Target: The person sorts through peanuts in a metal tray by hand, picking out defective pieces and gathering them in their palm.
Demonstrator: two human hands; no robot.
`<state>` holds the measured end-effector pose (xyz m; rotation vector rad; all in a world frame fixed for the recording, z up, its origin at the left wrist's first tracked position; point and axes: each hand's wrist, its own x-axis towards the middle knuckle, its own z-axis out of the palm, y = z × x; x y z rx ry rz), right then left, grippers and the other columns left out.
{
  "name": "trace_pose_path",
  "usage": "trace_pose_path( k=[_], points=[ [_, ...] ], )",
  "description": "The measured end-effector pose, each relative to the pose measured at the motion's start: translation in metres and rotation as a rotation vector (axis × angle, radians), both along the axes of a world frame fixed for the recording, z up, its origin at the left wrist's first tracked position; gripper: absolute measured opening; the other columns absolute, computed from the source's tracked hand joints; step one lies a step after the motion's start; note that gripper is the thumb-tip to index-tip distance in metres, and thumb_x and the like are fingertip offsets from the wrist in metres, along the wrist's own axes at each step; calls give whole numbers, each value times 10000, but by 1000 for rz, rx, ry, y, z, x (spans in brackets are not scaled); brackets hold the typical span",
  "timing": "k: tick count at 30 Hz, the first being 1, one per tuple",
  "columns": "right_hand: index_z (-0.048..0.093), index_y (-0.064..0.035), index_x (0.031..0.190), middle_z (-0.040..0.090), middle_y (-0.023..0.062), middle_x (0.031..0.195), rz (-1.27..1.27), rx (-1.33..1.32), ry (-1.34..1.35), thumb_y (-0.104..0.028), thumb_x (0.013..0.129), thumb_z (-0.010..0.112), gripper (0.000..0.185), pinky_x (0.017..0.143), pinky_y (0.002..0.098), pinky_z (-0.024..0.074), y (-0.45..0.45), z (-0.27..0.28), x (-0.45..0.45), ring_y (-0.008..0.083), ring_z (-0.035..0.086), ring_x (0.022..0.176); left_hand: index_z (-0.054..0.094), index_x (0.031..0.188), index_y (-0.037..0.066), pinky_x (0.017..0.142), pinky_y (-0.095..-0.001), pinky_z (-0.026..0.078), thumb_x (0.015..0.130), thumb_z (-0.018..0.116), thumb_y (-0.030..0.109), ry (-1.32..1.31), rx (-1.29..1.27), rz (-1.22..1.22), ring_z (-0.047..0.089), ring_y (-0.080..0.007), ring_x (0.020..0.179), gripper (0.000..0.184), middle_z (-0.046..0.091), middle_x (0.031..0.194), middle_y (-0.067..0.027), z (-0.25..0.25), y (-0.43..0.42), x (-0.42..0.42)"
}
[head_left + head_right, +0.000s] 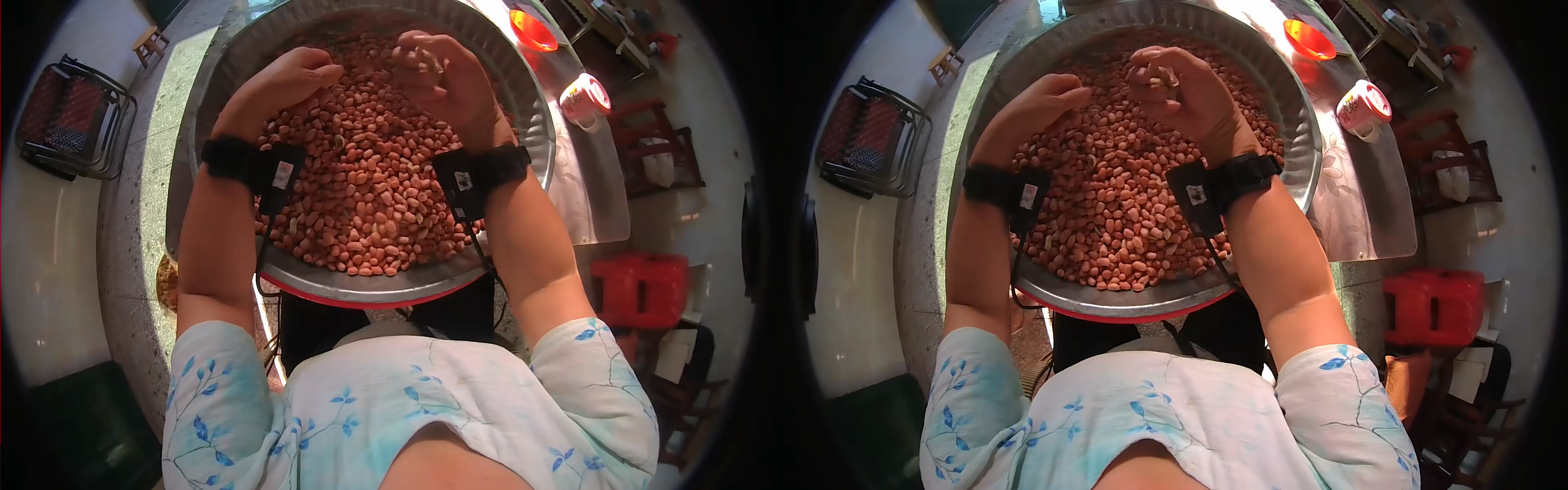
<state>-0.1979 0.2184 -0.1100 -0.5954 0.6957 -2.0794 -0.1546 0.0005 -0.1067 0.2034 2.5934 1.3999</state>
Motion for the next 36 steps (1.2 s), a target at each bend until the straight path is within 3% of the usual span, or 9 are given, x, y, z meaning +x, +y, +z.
trace_pose_path(
  k=[5,8,12,21,23,27,31,33,36],
  points=[
    [559,-20,830,451,-22,575,-267,180,279,-191,825,505,179,370,146,251,35,31,-7,44,324,431,515,753,41,364,-192,333,816,508,230,2,-158,-14,444,-49,411,199,507,558,5,5,8,6],
    [589,12,821,545,26,614,-648,882,690,-231,760,581,251,462,207,391,36,17,-12,80,498,532,515,779,40,373,-192,344,802,519,209,-106,-21,-94,446,-54,411,170,508,561,6,6,10,10],
    [580,7,844,565,36,658,-392,1355,1106,-188,717,576,233,541,253,424,34,4,-16,114,518,595,511,816,38,372,-186,339,784,523,180,-158,-76,-141,437,-51,408,147,505,559,7,6,21,14],
    [585,-28,881,578,64,702,-39,1531,1053,-198,715,592,238,596,278,440,17,-8,-2,147,560,662,540,865,17,408,-214,436,777,557,161,-508,3,-437,503,-92,407,169,531,534,-13,12,42,24],
    [596,-33,879,589,81,717,-409,1469,1031,-191,723,576,222,607,285,443,19,-22,-11,160,570,668,541,926,12,433,-211,448,787,545,160,-524,-75,-456,534,-93,469,203,538,575,-16,3,41,18],
    [606,-19,887,606,166,839,-877,1533,1055,-169,717,555,232,732,338,451,31,-26,-29,266,586,806,534,994,19,498,-209,463,824,508,172,-35,59,62,559,-81,604,230,537,662,-17,-10,23,1],
    [601,-2,900,608,152,845,-827,1378,946,-194,729,566,260,728,334,449,32,-18,-27,261,584,802,520,994,29,464,-206,437,843,501,199,197,247,267,529,-78,547,228,535,644,-13,-18,-1,-13],
    [592,4,880,606,81,748,-492,1262,968,-194,750,571,237,604,276,440,25,-5,-15,156,561,666,513,990,24,416,-204,403,843,502,199,182,326,306,508,-76,497,228,532,621,-16,-9,-2,-8],
    [590,-3,875,598,95,718,-315,1355,1080,-190,731,593,236,599,289,447,12,-12,-6,165,570,669,532,935,14,407,-204,427,839,495,187,137,263,287,498,-82,468,201,547,612,-28,-5,-1,-4]
  ],
)
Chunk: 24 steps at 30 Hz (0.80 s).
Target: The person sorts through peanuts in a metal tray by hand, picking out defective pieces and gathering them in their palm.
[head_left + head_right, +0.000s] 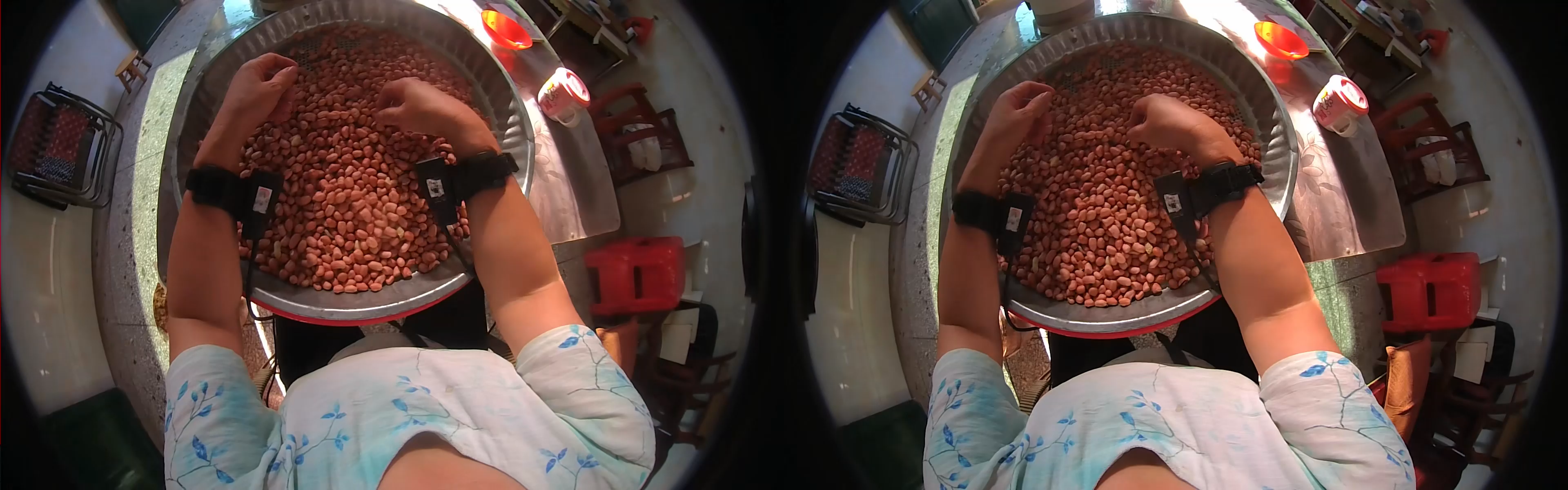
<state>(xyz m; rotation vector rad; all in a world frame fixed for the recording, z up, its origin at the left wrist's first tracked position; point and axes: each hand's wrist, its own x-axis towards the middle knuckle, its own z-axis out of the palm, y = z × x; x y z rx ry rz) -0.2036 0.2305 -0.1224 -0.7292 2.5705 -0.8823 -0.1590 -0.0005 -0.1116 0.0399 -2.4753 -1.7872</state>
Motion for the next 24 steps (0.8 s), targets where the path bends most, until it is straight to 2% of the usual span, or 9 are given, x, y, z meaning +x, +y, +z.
trace_pose_path(
  k=[2,10,13,15,16,20,21,23,24],
  points=[
    [592,-24,884,599,138,729,15,248,59,-169,719,588,220,627,324,456,-11,-3,4,215,588,698,527,925,18,384,-202,389,838,501,189,-3,-11,-27,482,-78,446,194,529,579,-22,-4,-3,-2],
    [583,-39,935,593,161,834,-6,358,124,-137,733,541,228,687,361,451,-28,-9,14,292,575,793,548,813,21,357,-218,352,780,559,139,-293,-269,-202,467,-83,408,124,524,541,-26,16,-13,12],
    [582,-37,942,594,160,847,30,341,145,-137,735,537,234,703,360,448,-30,-14,13,292,572,813,560,779,2,372,-237,381,710,589,113,-398,-517,-316,494,-106,421,133,526,537,-45,24,3,19],
    [584,-33,937,595,158,848,29,328,192,-140,735,538,232,708,363,445,-29,-15,14,293,570,822,568,774,-26,398,-258,414,651,587,93,-399,-878,-349,537,-140,459,172,536,545,-72,17,12,18],
    [584,-23,929,597,154,823,34,217,195,-149,735,544,234,692,361,446,-28,-17,14,281,575,793,567,794,-46,436,-275,437,629,572,94,-190,-960,-349,564,-166,494,217,553,566,-94,11,12,19],
    [586,13,820,586,105,699,-61,17,31,-167,733,561,202,588,315,443,-15,-7,5,207,559,635,569,810,-42,460,-277,442,671,565,113,-180,-803,-318,567,-172,503,208,557,574,-92,3,0,8],
    [586,13,820,586,105,699,-66,18,30,-167,733,561,202,588,315,443,-12,-7,3,207,559,635,579,787,-31,503,-297,448,677,562,119,-162,-753,-185,573,-187,529,186,571,590,-98,2,-1,6],
    [562,-5,751,527,38,610,-117,-305,-190,-160,734,563,156,446,236,384,-8,-8,-2,115,485,512,588,764,-20,545,-317,453,683,559,124,-144,-702,-52,580,-202,556,168,586,606,-103,0,-4,3],
    [532,-39,747,463,-2,579,-115,-517,-429,-149,759,519,111,366,183,287,-6,-1,3,65,397,439,583,765,-23,524,-301,444,704,557,143,-129,-591,-92,568,-178,540,178,578,590,-91,1,-5,2]
  ],
)
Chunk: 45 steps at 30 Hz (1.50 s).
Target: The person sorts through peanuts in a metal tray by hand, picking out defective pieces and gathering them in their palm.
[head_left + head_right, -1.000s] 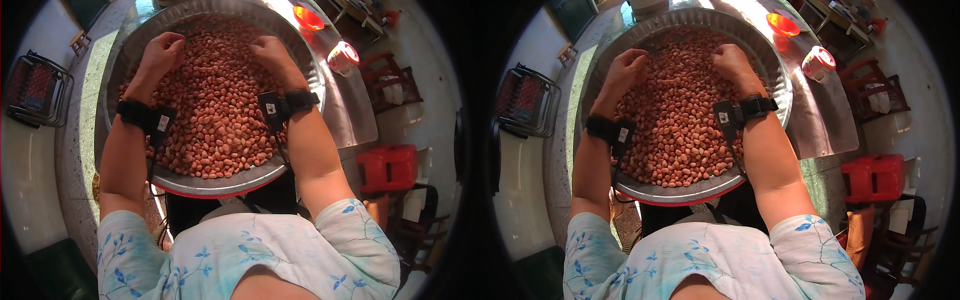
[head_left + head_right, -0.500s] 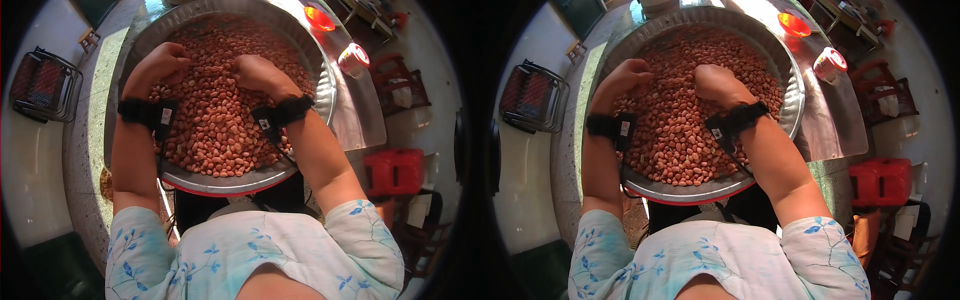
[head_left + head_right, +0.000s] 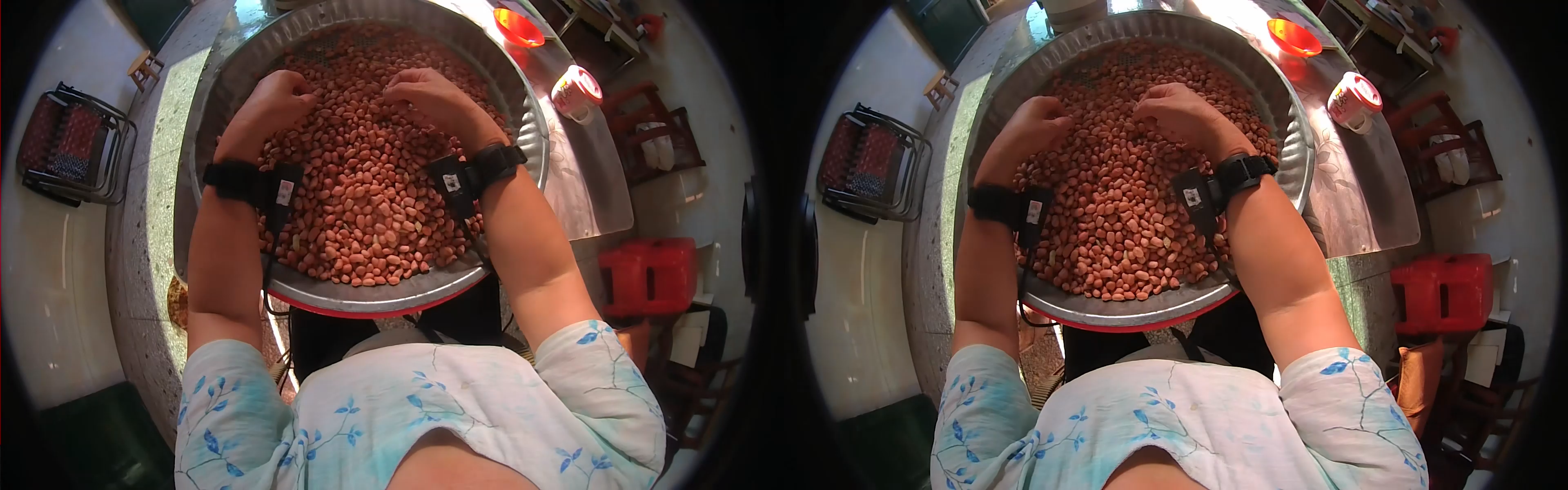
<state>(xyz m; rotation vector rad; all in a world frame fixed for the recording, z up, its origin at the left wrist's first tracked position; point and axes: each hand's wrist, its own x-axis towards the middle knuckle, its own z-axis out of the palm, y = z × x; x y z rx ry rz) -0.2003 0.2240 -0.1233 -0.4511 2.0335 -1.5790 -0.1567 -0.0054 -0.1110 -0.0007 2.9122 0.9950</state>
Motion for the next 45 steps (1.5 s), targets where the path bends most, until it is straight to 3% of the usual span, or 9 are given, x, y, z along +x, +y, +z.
trace_pose_path(
  k=[1,3,8,14,20,25,30,36,45],
  points=[
    [532,-39,747,463,-2,579,-1,-1,2,-149,759,519,111,366,183,287,1,0,-1,65,397,439,579,766,-26,502,-284,434,724,556,161,-1,114,-33,556,-154,524,192,569,574,-80,1,-1,-1],
    [522,-33,804,434,-1,565,130,-585,-204,-141,781,463,125,340,164,250,0,1,-2,55,324,400,578,756,-25,488,-271,425,730,557,164,13,149,-23,542,-135,515,192,558,559,-67,3,-1,0],
    [516,-17,928,469,59,763,364,-955,-412,-160,812,436,200,375,154,286,5,14,0,62,374,524,549,760,11,390,-205,327,783,550,178,58,132,27,442,-61,443,168,511,555,-2,5,-5,1],
    [547,-54,826,525,43,712,316,-967,-348,-203,814,509,155,364,159,293,2,14,-2,60,404,484,541,761,44,389,-174,295,812,538,189,136,655,-267,420,-29,460,154,487,551,23,19,11,9],
    [550,-53,818,463,-24,616,19,-418,-42,-201,826,532,150,378,166,281,-16,4,10,34,360,475,542,744,55,397,-164,288,796,577,226,261,188,-125,408,-19,461,183,459,531,39,5,3,2],
    [559,-55,787,442,-40,587,115,-371,-4,-206,823,534,158,396,164,272,-20,-19,-5,30,349,464,543,754,72,407,-163,303,803,560,212,30,257,-227,422,-25,477,149,457,536,41,17,3,6],
    [549,-46,738,450,-26,577,0,-307,-39,-163,806,522,138,396,175,296,-21,8,17,47,375,452,528,754,44,466,-239,372,775,542,156,-125,-178,-616,462,-85,518,115,487,577,-6,32,4,43],
    [557,-35,772,472,-14,602,82,-336,-27,-173,797,540,141,397,192,312,-17,9,18,60,410,466,558,735,21,591,-352,438,739,543,212,-477,-474,-402,565,-270,654,191,564,687,-128,32,19,126],
    [572,-22,753,476,-16,574,109,-395,37,-179,779,551,160,405,201,316,-19,4,17,63,412,471,512,694,38,595,-385,417,715,562,184,-247,-491,-313,545,-302,703,155,551,691,-128,8,31,148]
  ],
)
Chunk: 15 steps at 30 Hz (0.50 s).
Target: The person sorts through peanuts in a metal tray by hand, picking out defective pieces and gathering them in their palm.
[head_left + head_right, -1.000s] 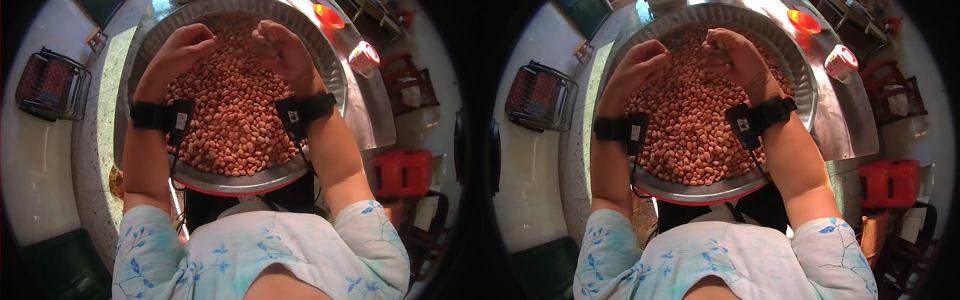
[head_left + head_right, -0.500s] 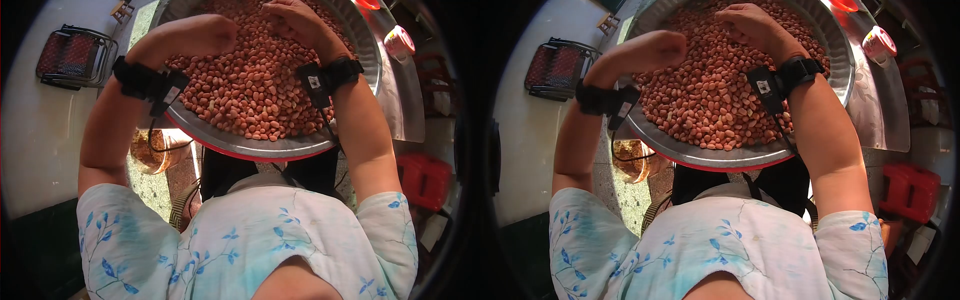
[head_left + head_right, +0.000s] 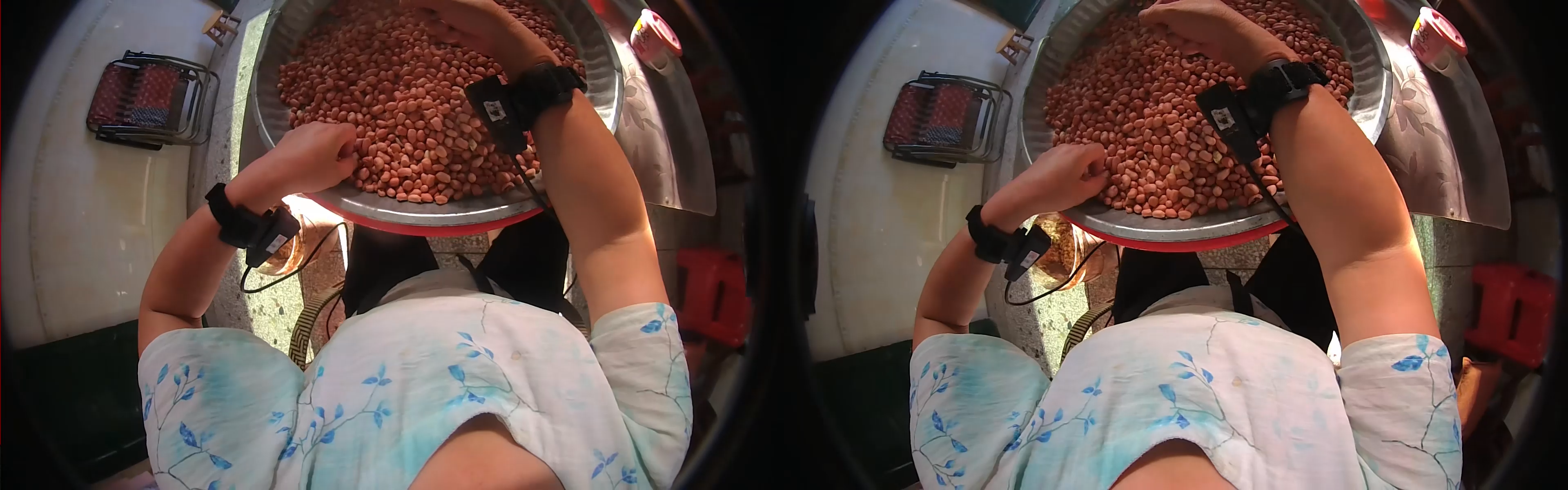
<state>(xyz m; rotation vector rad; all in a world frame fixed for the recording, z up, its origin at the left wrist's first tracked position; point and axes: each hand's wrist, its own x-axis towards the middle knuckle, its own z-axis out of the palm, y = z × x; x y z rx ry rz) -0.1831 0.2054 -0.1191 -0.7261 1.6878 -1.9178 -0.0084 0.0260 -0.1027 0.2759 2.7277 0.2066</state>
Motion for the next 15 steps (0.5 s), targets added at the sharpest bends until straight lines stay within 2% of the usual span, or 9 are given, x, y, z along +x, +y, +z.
trace_pose_path(
  k=[5,7,8,10,11,15],
  points=[
    [574,-32,723,504,-1,589,-67,74,51,-198,770,555,173,413,212,326,0,3,5,72,424,478,475,681,24,569,-391,397,721,515,116,-8,153,95,527,-318,656,109,533,665,-141,5,8,-5],
    [573,-31,722,504,1,590,-69,94,64,-199,767,554,175,418,215,330,1,2,4,74,426,480,488,727,9,578,-390,398,751,475,86,-79,245,-116,528,-325,652,81,530,666,-159,6,15,-5],
    [573,-31,721,505,3,591,-69,113,81,-200,765,553,177,423,217,334,1,2,2,76,428,482,488,727,9,578,-390,398,751,475,86,-81,245,-118,528,-325,652,81,530,666,-159,8,20,-4],
    [572,-31,718,505,4,591,-81,101,84,-201,763,552,177,425,219,335,-1,1,2,77,427,485,503,776,-1,604,-387,400,768,444,61,-243,226,-160,535,-323,685,85,536,697,-173,9,34,-2],
    [571,-32,716,504,5,591,-91,89,90,-202,761,551,178,427,221,336,-2,0,1,78,427,487,499,832,6,618,-365,400,777,454,60,-264,291,-235,533,-306,686,89,524,681,-153,4,37,-2],
    [571,-32,712,500,2,590,-92,158,108,-199,761,551,175,433,219,338,0,2,1,77,424,489,522,838,34,662,-352,407,794,431,84,-406,237,-284,545,-280,725,113,534,711,-154,-1,58,-24]
  ],
)
